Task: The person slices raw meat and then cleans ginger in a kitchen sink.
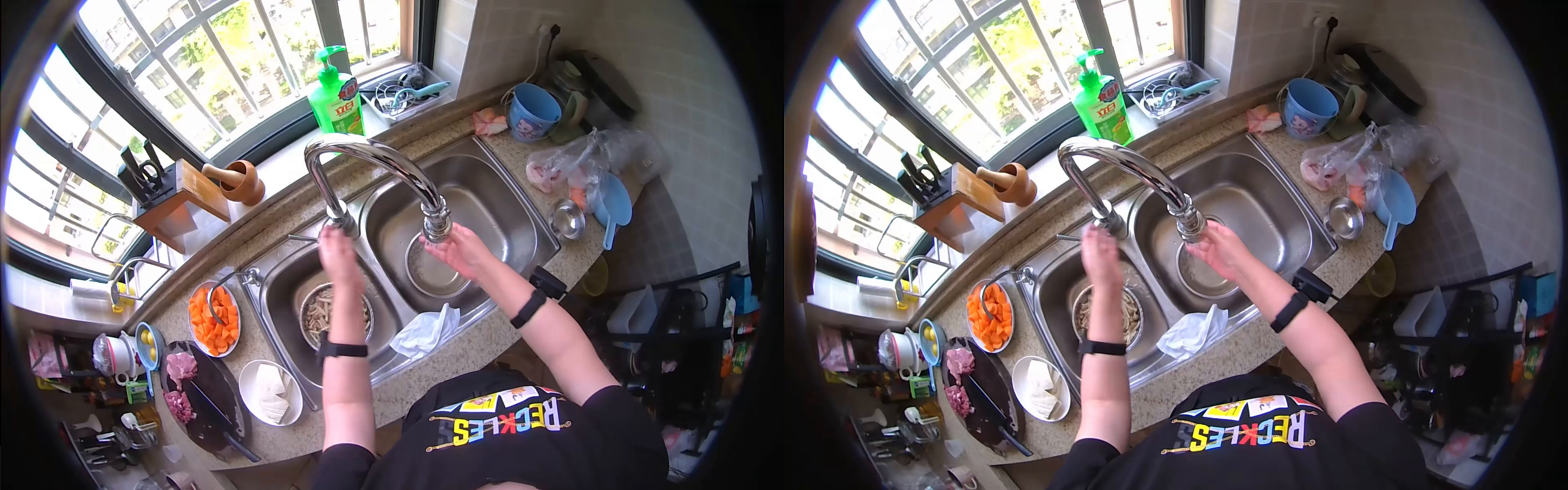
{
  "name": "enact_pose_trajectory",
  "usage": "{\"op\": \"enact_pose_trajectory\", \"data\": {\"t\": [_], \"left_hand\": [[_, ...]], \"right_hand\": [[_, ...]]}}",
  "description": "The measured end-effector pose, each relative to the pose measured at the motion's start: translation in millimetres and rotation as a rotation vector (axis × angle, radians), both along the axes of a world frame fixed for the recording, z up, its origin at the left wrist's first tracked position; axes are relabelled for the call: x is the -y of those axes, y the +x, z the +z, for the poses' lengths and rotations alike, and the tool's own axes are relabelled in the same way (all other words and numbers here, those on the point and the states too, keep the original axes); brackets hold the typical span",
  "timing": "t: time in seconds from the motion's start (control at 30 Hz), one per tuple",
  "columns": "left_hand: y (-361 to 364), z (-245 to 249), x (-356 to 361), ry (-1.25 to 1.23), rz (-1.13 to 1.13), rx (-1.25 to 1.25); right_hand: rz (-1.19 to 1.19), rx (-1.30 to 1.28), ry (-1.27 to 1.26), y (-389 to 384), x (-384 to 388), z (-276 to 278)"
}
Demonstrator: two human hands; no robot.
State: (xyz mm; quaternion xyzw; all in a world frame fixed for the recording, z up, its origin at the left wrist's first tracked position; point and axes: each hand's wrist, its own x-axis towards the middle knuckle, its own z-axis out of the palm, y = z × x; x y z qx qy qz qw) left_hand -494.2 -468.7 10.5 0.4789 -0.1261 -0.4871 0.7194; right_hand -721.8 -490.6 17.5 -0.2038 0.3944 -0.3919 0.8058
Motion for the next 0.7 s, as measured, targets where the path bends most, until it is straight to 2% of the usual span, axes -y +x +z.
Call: {"op": "enact_pose_trajectory", "data": {"t": [0.03, 0.07, 0.1, 0.13, 0.17, 0.2, 0.27, 0.3, 0.33, 0.37, 0.4, 0.47, 0.5, 0.53, 0.57, 0.6, 0.67, 0.7], "left_hand": [[-20, -26, 4, 0.024, -0.124, 0.044], [-49, -39, 6, -0.008, -0.219, -0.014], [-82, -12, 3, 0.081, -0.248, -0.073], [-101, -42, 12, -0.035, -0.334, -0.277], [-114, -46, 19, -0.163, -0.403, -0.363], [-123, -69, 28, -0.204, -0.445, -0.438], [-129, -108, 42, -0.083, -0.349, -0.720], [-136, -88, 36, -0.082, -0.351, -0.718], [-147, -69, 25, 0.101, -0.378, -0.641], [-154, -53, 18, 0.283, -0.402, -0.560], [-157, -53, 16, 0.291, -0.398, -0.556], [-160, -53, 10, 0.024, -0.489, -0.655], [-154, -42, 7, 0.027, -0.415, -0.656], [-143, -97, 18, -0.415, -0.528, -0.686], [-138, -113, 18, -0.414, -0.530, -0.684], [-132, -120, 15, -0.345, -0.486, -0.671], [-131, -120, 14, -0.266, -0.443, -0.646], [-135, -106, 11, -0.071, -0.404, -0.628]], "right_hand": [[-0.018, 0.091, -0.078, 4, 9, -9], [-0.036, 0.181, -0.154, 8, 13, -18], [-0.033, 0.178, -0.151, 14, 12, -27], [-0.006, 0.041, -0.237, 20, 7, -37], [0.021, -0.097, -0.327, 27, 2, -41], [0.027, -0.415, -0.523, 38, -15, -13], [-0.009, -0.860, -0.941, 48, -27, -51], [0.168, -0.835, -0.913, 34, -17, -32], [0.166, -0.832, -0.908, 32, -2, -42], [0.042, -1.034, -0.847, 33, 14, -65], [-0.081, -1.232, -0.774, 34, 21, -72], [-0.041, -1.239, -0.831, 39, 6, -83], [0.000, -1.261, -0.905, 40, -5, -84], [0.042, -1.284, -0.982, 40, -16, -82], [0.084, -1.304, -1.057, 39, -26, -78], [0.129, -1.102, -1.023, 34, -37, -65], [0.349, -0.965, -0.906, 22, -17, -46], [0.245, -1.047, -0.890, 26, 2, -97]]}}
